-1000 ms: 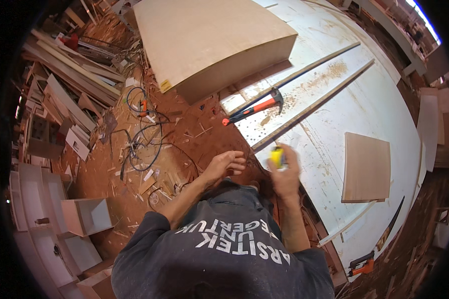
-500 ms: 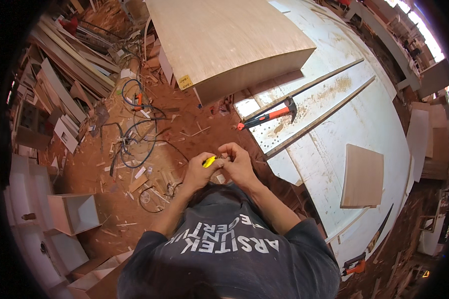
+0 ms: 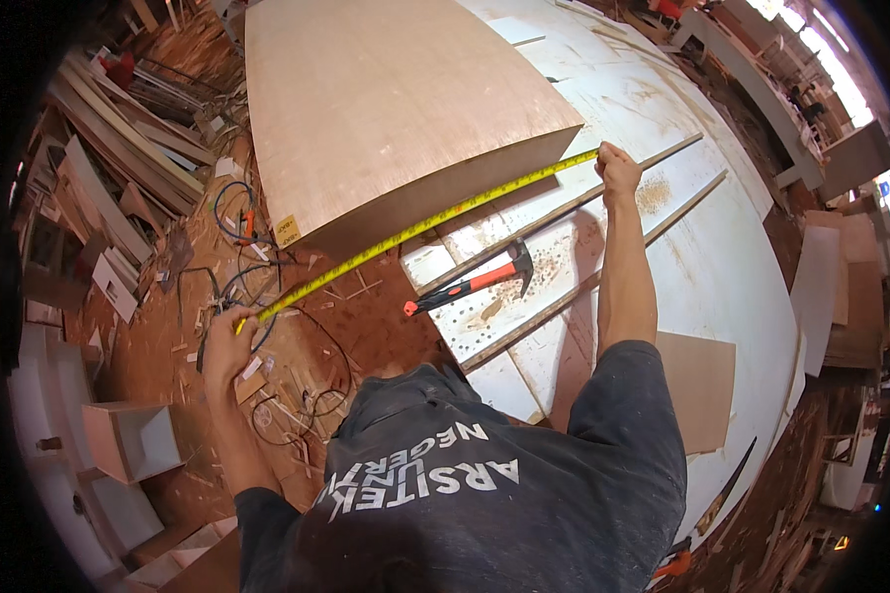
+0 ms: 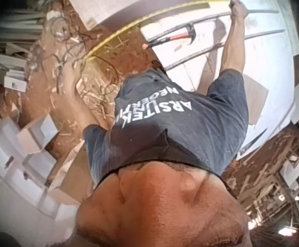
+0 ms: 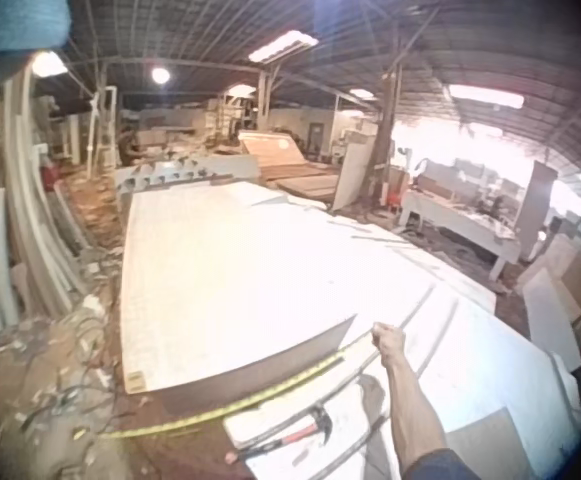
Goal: The person assembles a wooden shelving unit by aligning panels, securing them with a pneumatic nailer and a hammer, and then measuring a wooden panel with a tape measure and marking it with a pencil.
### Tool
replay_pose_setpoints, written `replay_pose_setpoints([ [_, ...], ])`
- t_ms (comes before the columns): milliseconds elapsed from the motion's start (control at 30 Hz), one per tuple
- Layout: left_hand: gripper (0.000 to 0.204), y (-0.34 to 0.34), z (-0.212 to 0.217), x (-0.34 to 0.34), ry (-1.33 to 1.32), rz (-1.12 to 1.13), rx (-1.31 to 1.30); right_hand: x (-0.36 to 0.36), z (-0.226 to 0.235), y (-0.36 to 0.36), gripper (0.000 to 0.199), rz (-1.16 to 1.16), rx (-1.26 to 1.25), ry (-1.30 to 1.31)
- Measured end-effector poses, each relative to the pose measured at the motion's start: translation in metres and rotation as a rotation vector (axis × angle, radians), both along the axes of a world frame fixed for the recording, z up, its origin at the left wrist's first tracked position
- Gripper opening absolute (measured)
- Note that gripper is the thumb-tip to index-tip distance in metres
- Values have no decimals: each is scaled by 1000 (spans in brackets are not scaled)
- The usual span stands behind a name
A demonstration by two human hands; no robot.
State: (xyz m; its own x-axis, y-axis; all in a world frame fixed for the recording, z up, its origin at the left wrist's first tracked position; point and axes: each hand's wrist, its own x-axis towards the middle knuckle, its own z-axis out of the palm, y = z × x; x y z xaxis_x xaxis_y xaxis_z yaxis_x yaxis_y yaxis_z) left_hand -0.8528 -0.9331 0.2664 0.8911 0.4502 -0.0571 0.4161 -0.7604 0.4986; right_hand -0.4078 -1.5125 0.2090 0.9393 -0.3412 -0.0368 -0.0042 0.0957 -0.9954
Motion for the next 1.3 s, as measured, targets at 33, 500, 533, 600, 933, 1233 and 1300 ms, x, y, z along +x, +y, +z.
replay_pose_setpoints([
  [33, 27, -5, 7, 14, 45, 19, 10, 18, -4, -2, 22, 24, -3, -31],
  [500, 40, -22, 28, 63, 96, 255, 118, 73, -32, 18, 26, 47, -126, -8],
  [533, 40, -21, 27, 63, 87, 252, 126, 72, -30, 18, 26, 46, -112, 16],
  [600, 40, -21, 26, 65, 70, 236, 142, 72, -28, 17, 28, 99, -107, 22],
  [933, 45, -18, 26, 66, 77, 223, 109, 58, -19, 26, 40, 66, -137, 78],
  [1233, 43, -8, 13, 69, 61, 192, 130, -16, -46, 49, 40, 35, -139, 118],
  [1300, 44, -6, 12, 69, 69, 192, 126, -34, -55, 49, 39, 25, -165, 126],
])
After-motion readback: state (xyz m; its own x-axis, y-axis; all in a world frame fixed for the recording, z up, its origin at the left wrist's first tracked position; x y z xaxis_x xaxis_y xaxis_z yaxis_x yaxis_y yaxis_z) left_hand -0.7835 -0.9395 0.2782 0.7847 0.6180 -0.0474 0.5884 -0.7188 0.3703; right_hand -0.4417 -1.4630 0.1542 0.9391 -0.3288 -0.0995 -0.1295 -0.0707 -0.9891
